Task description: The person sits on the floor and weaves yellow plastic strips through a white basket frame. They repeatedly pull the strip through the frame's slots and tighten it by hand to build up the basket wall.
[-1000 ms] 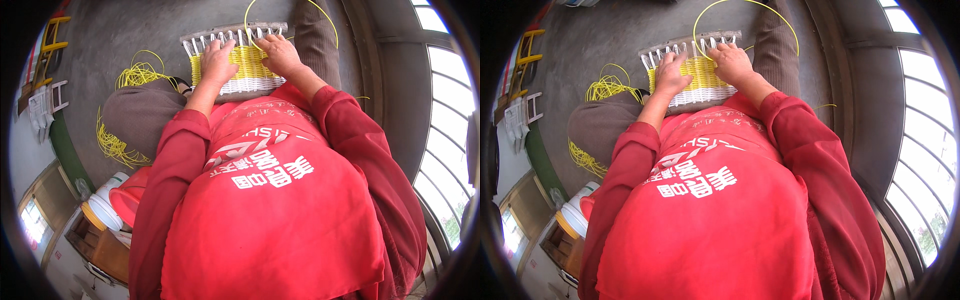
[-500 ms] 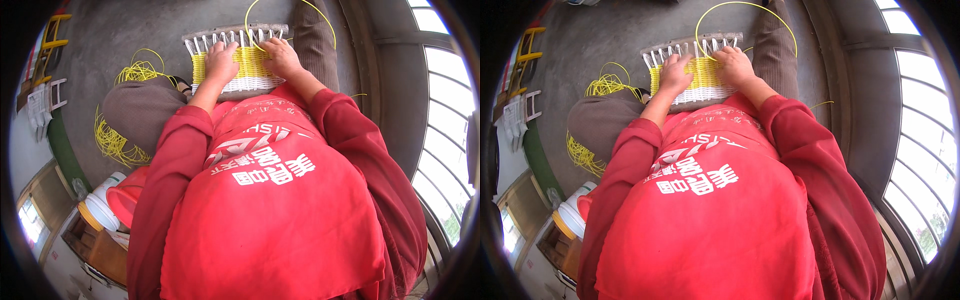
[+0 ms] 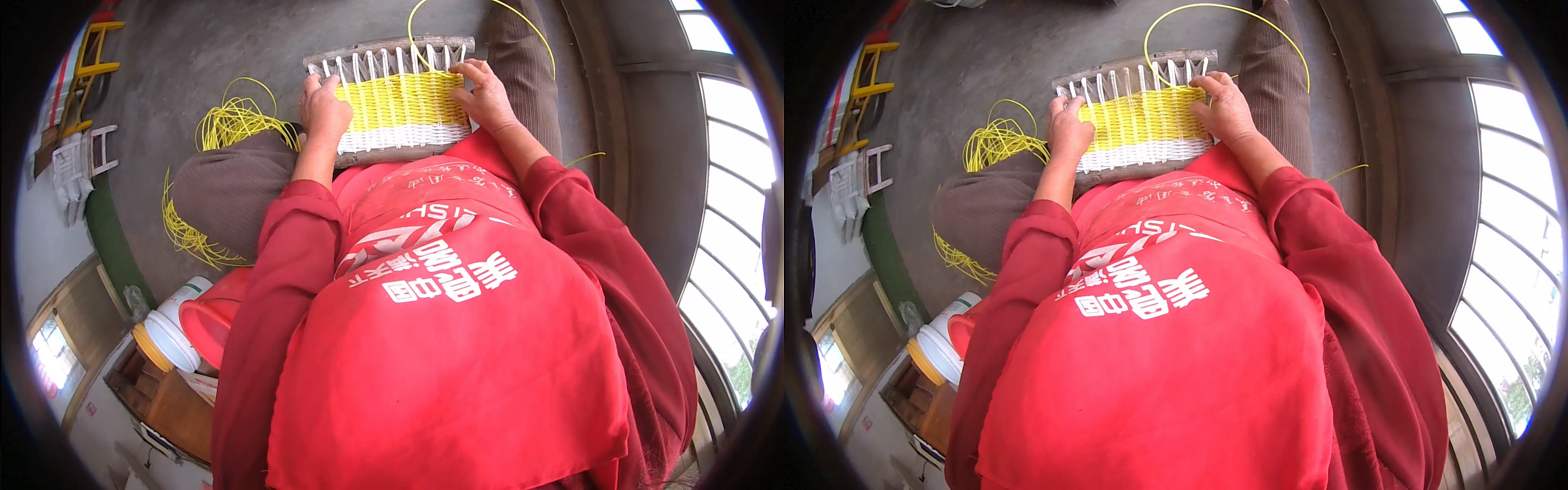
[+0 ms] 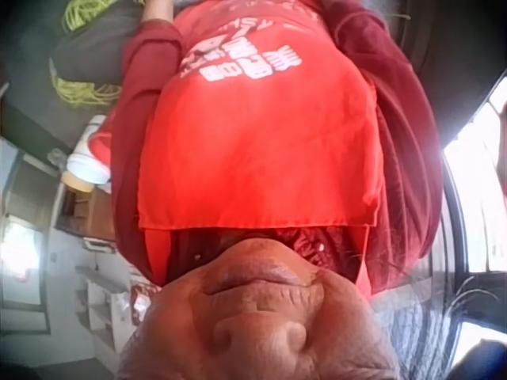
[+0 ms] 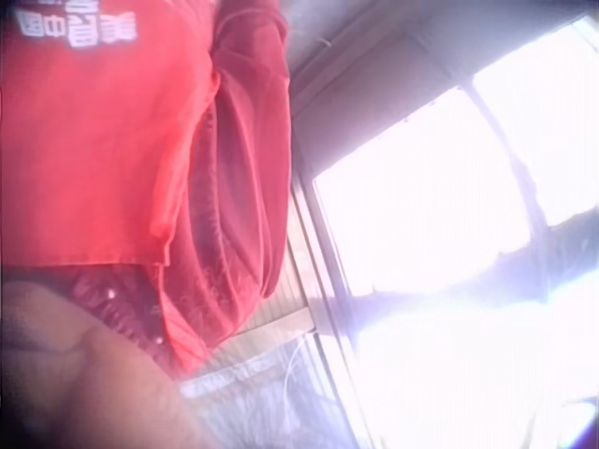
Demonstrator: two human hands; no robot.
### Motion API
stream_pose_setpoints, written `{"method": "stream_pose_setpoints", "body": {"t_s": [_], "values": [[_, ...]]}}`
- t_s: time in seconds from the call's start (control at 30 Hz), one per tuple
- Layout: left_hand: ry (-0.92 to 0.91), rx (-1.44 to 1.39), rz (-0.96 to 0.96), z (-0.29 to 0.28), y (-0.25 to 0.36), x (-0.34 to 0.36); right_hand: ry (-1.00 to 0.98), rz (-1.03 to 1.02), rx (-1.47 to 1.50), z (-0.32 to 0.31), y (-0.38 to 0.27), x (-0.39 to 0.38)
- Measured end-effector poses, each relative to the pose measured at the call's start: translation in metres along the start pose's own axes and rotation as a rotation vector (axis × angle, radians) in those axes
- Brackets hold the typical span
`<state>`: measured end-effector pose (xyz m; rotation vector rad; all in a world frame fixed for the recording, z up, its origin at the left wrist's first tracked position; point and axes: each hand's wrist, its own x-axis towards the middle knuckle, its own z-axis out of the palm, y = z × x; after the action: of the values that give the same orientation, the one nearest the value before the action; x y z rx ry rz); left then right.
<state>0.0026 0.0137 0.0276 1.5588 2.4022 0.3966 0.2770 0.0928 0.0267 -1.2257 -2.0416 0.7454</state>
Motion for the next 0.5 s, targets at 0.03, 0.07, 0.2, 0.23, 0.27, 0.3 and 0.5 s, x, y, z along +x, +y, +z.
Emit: {"method": "stream_pose_setpoints", "body": {"t_s": [0.03,0.07,0.2,0.23,0.27,0.3,0.5], "values": [[0.005,-0.053,0.015,0.002,-0.003,0.000,-0.033,0.055,-0.013,0.001,-0.002,0.000],[0.011,-0.078,0.026,0.003,-0.007,-0.001,-0.067,0.110,-0.026,0.002,-0.003,0.001],[-0.049,0.031,0.044,0.001,-0.002,0.000,0.005,0.354,0.110,0.010,0.012,0.004],[-0.045,0.036,0.050,0.001,-0.004,-0.001,0.028,0.456,0.187,0.009,0.012,0.006],[-0.042,0.041,0.056,0.002,-0.005,-0.001,0.047,0.550,0.378,0.018,0.025,0.002],[-0.051,0.063,0.031,0.000,0.000,-0.002,0.030,0.678,0.515,0.016,0.026,0.002],[0.214,0.230,0.145,0.001,0.025,-0.006,0.004,0.986,0.892,0.011,0.029,0.005]]}}
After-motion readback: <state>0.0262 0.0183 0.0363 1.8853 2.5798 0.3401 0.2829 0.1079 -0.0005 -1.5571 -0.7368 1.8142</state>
